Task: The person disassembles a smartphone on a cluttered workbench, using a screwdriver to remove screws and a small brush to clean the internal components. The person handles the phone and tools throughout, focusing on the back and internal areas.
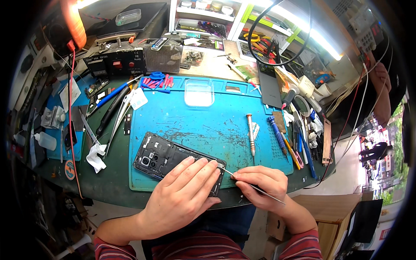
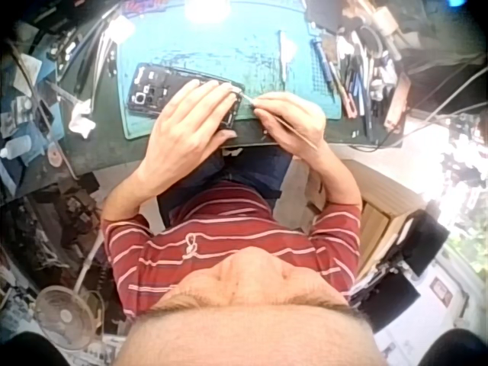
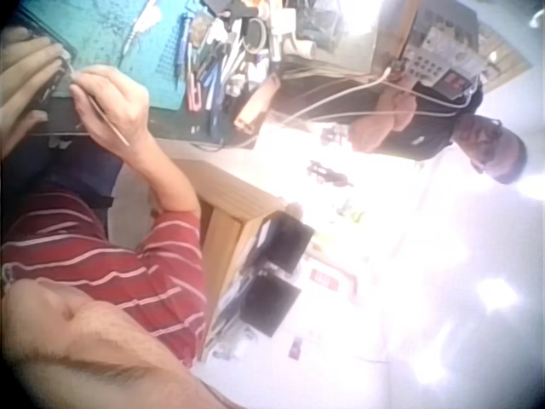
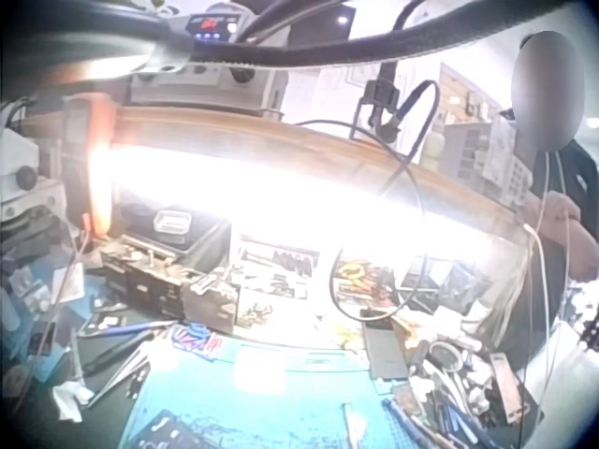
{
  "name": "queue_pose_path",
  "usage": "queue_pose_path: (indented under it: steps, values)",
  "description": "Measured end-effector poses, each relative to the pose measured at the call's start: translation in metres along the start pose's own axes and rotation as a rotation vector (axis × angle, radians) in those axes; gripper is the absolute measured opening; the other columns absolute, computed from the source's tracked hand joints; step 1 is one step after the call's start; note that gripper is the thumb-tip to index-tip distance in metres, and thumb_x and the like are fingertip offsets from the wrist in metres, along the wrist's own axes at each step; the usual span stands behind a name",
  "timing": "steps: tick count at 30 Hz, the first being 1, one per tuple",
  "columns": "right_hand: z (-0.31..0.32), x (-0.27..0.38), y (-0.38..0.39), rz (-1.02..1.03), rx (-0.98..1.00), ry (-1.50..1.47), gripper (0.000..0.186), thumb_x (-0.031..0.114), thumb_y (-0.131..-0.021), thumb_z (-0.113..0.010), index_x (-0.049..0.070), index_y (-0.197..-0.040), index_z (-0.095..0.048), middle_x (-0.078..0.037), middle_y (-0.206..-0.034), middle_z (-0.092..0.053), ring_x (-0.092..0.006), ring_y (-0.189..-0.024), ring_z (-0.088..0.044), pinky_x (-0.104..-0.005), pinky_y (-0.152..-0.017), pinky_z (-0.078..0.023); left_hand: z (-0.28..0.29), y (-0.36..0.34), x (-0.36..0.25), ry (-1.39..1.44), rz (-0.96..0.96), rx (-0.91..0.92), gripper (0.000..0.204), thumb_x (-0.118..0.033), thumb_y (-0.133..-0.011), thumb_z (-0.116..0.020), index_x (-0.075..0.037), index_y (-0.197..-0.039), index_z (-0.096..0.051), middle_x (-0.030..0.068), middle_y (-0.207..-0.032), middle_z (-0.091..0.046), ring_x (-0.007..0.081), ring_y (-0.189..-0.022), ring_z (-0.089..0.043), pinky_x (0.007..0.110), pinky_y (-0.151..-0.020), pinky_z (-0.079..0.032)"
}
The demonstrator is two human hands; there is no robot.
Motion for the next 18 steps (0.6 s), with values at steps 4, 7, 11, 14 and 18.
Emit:
queue_pose_path:
  steps: [4,7,11,14,18]
  values:
    - [0.0003,0.0011,-0.0014,0.005,0.005,0.025,0.021,-0.002,-0.086,-0.085,0.0,-0.106,-0.079,-0.014,-0.1,-0.081,-0.0281,-0.084,-0.081,-0.0341,-0.07,-0.064,-0.0001,-0.0003,-0.0001,0.009,-0.001,0.003,0.063,-0.034,-0.09,-0.084,-0.001,-0.141,-0.069,0.0112,-0.151,-0.065,0.0274,-0.142,-0.06,0.048,-0.124,-0.043]
    - [-0.0019,0.0001,-0.0047,-0.02,0.005,0.031,0.02,-0.003,-0.087,-0.084,0.0,-0.106,-0.079,-0.014,-0.1,-0.081,-0.0281,-0.085,-0.081,-0.0342,-0.07,-0.065,-0.0006,0.0,-0.0001,0.003,0.001,0.005,0.062,-0.034,-0.091,-0.084,-0.001,-0.141,-0.069,0.0109,-0.151,-0.065,0.0273,-0.142,-0.06,0.048,-0.124,-0.043]
    - [-0.0019,-0.0007,-0.0039,0.003,-0.004,0.016,0.019,-0.004,-0.087,-0.084,0.0,-0.106,-0.079,-0.014,-0.1,-0.081,-0.0278,-0.085,-0.081,-0.0341,-0.07,-0.065,-0.0009,0.0007,0.0,-0.011,0.003,0.003,0.062,-0.034,-0.091,-0.084,-0.001,-0.141,-0.069,0.0107,-0.151,-0.065,0.0273,-0.141,-0.061,0.048,-0.124,-0.043]
    - [-0.0011,-0.0016,-0.0025,-0.003,0.002,0.013,0.019,-0.003,-0.088,-0.083,0.0,-0.107,-0.079,-0.014,-0.1,-0.081,-0.0276,-0.085,-0.081,-0.034,-0.07,-0.065,-0.0009,-0.0008,-0.0002,-0.007,-0.004,-0.004,0.062,-0.034,-0.091,-0.084,-0.001,-0.141,-0.069,0.0108,-0.151,-0.066,0.0274,-0.141,-0.061,0.048,-0.124,-0.044]
    - [-0.0006,-0.0022,-0.0022,-0.008,0.007,-0.002,0.02,-0.003,-0.088,-0.083,0.0,-0.107,-0.079,-0.014,-0.1,-0.081,-0.0274,-0.084,-0.081,-0.0337,-0.069,-0.064,-0.0004,0.0,-0.0003,-0.005,-0.002,-0.009,0.062,-0.034,-0.091,-0.084,-0.001,-0.141,-0.069,0.011,-0.151,-0.066,0.0278,-0.141,-0.061,0.048,-0.124,-0.044]
Point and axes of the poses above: each hand's wrist, its own y-axis away from the middle knuckle, its own z-axis out of the back of the hand, x = y × z, the point moved 7 cm from there along -y, towards the middle knuckle
